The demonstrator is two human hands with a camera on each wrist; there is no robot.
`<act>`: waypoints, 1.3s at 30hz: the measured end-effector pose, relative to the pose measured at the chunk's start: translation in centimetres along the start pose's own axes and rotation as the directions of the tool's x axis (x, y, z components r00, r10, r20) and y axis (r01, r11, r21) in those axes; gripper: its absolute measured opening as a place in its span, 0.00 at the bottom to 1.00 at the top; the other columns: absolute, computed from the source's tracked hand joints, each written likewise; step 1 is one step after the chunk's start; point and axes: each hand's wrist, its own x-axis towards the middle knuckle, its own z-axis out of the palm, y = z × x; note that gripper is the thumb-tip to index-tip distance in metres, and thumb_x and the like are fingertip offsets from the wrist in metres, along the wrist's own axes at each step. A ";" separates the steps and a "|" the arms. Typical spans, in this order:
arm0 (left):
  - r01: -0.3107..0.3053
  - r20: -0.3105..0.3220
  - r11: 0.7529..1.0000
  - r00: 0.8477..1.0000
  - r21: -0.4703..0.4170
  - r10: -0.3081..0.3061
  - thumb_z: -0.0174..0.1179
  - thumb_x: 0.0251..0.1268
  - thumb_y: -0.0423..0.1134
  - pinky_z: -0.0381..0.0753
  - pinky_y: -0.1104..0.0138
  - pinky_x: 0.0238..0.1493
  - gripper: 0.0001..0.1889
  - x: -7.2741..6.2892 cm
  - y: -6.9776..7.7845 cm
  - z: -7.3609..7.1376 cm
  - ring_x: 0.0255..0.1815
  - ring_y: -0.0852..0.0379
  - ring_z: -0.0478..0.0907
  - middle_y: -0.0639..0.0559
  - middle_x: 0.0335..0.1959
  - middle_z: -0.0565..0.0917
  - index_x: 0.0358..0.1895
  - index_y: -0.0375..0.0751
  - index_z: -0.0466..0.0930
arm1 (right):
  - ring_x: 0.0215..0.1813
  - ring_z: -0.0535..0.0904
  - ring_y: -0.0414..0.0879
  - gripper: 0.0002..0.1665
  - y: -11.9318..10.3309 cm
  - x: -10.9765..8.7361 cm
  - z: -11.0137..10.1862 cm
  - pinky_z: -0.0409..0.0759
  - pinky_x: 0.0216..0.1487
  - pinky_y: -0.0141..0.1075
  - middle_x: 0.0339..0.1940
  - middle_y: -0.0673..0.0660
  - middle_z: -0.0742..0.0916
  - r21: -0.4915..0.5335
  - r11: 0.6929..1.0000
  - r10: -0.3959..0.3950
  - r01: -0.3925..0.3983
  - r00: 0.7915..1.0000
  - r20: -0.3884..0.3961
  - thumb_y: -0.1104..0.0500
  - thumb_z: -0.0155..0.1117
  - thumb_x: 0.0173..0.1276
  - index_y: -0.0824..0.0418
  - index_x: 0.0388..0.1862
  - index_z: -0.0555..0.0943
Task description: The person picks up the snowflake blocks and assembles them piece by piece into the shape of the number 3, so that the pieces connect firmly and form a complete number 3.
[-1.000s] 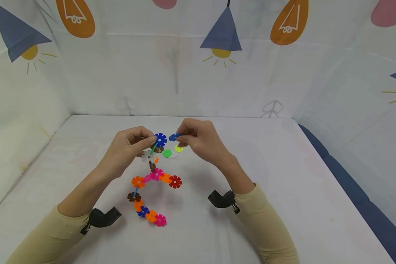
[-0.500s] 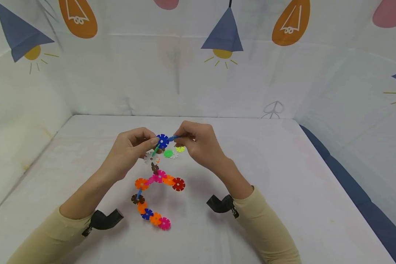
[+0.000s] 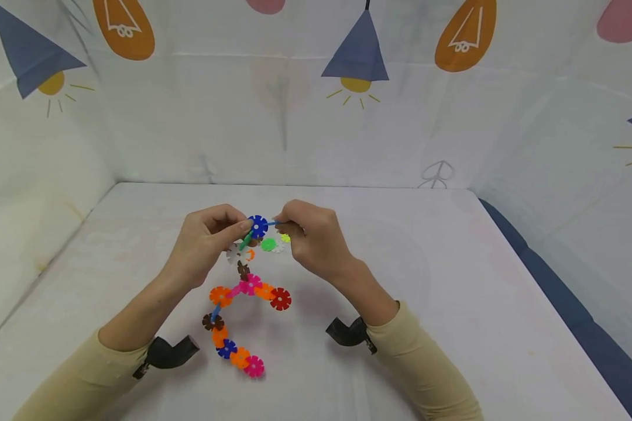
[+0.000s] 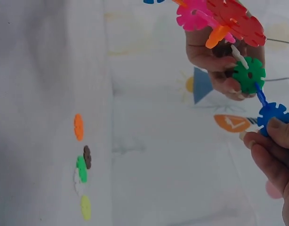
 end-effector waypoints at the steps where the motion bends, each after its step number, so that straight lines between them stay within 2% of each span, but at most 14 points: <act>1: 0.000 -0.004 1.000 1.000 -0.006 0.000 0.61 0.70 0.40 0.81 0.66 0.33 0.09 0.0 0.0 0.1 0.30 0.50 0.79 0.48 0.29 0.82 0.37 0.37 0.82 | 0.30 0.87 0.45 0.08 0.0 0.0 0.0 0.82 0.33 0.27 0.28 0.59 0.89 -0.012 1.000 -0.008 0.008 1.000 -0.003 0.76 0.70 0.57 0.67 0.29 0.81; 6: 0.008 -0.016 0.999 1.000 -0.040 -0.009 0.61 0.69 0.38 0.78 0.69 0.31 0.09 -0.1 0.1 0.3 0.28 0.52 0.78 0.49 0.28 0.82 0.36 0.35 0.82 | 0.31 0.87 0.45 0.09 0.1 0.0 0.0 0.85 0.35 0.29 0.27 0.58 0.89 0.001 1.000 -0.013 0.013 1.000 -0.011 0.77 0.70 0.56 0.67 0.28 0.81; 14: 0.014 -0.035 0.999 0.999 -0.050 -0.015 0.61 0.69 0.37 0.74 0.67 0.27 0.08 -0.2 0.2 0.6 0.28 0.55 0.74 0.51 0.28 0.81 0.36 0.35 0.82 | 0.31 0.88 0.46 0.08 0.4 0.1 -0.2 0.85 0.38 0.29 0.26 0.59 0.89 0.085 0.996 0.000 -0.001 1.000 0.011 0.77 0.70 0.56 0.67 0.28 0.81; 20: 0.011 -0.027 0.998 1.000 -0.055 -0.013 0.62 0.69 0.38 0.74 0.66 0.25 0.08 -0.2 0.2 0.6 0.28 0.46 0.77 0.51 0.27 0.82 0.35 0.34 0.82 | 0.32 0.88 0.46 0.08 0.2 0.1 -0.4 0.85 0.38 0.28 0.27 0.58 0.89 0.075 0.997 0.007 -0.009 1.000 0.028 0.77 0.69 0.58 0.67 0.28 0.81; 27: 0.018 -0.026 0.999 0.999 -0.047 -0.019 0.62 0.69 0.37 0.75 0.68 0.25 0.09 -0.4 0.3 0.8 0.27 0.51 0.79 0.51 0.25 0.83 0.34 0.34 0.81 | 0.31 0.87 0.46 0.08 0.0 0.0 -0.3 0.85 0.37 0.29 0.25 0.57 0.87 0.057 0.998 -0.029 0.026 0.998 0.047 0.77 0.67 0.59 0.66 0.28 0.82; 31: 0.011 0.003 0.999 1.000 -0.033 -0.011 0.61 0.69 0.37 0.75 0.68 0.25 0.09 -0.3 0.5 0.5 0.28 0.49 0.81 0.51 0.26 0.85 0.34 0.34 0.82 | 0.31 0.87 0.47 0.08 -0.1 0.2 -0.5 0.85 0.38 0.28 0.25 0.57 0.87 0.064 0.997 -0.054 0.052 0.998 0.041 0.77 0.68 0.59 0.66 0.29 0.83; 34: 0.008 0.023 0.999 1.000 -0.031 -0.008 0.61 0.69 0.38 0.76 0.68 0.25 0.09 -0.2 0.6 0.3 0.27 0.50 0.80 0.50 0.26 0.84 0.34 0.34 0.82 | 0.31 0.87 0.46 0.08 -0.1 0.3 -0.6 0.85 0.39 0.29 0.26 0.57 0.88 0.083 0.996 -0.037 0.034 0.999 0.029 0.77 0.68 0.58 0.66 0.31 0.84; 39: 0.039 0.039 0.998 0.999 -0.039 -0.037 0.60 0.70 0.40 0.76 0.66 0.29 0.09 0.0 0.5 0.3 0.30 0.49 0.77 0.49 0.29 0.82 0.35 0.38 0.80 | 0.33 0.88 0.43 0.07 0.1 0.2 -0.7 0.86 0.40 0.30 0.29 0.57 0.89 0.138 0.989 0.048 -0.050 0.999 0.019 0.76 0.69 0.58 0.67 0.33 0.85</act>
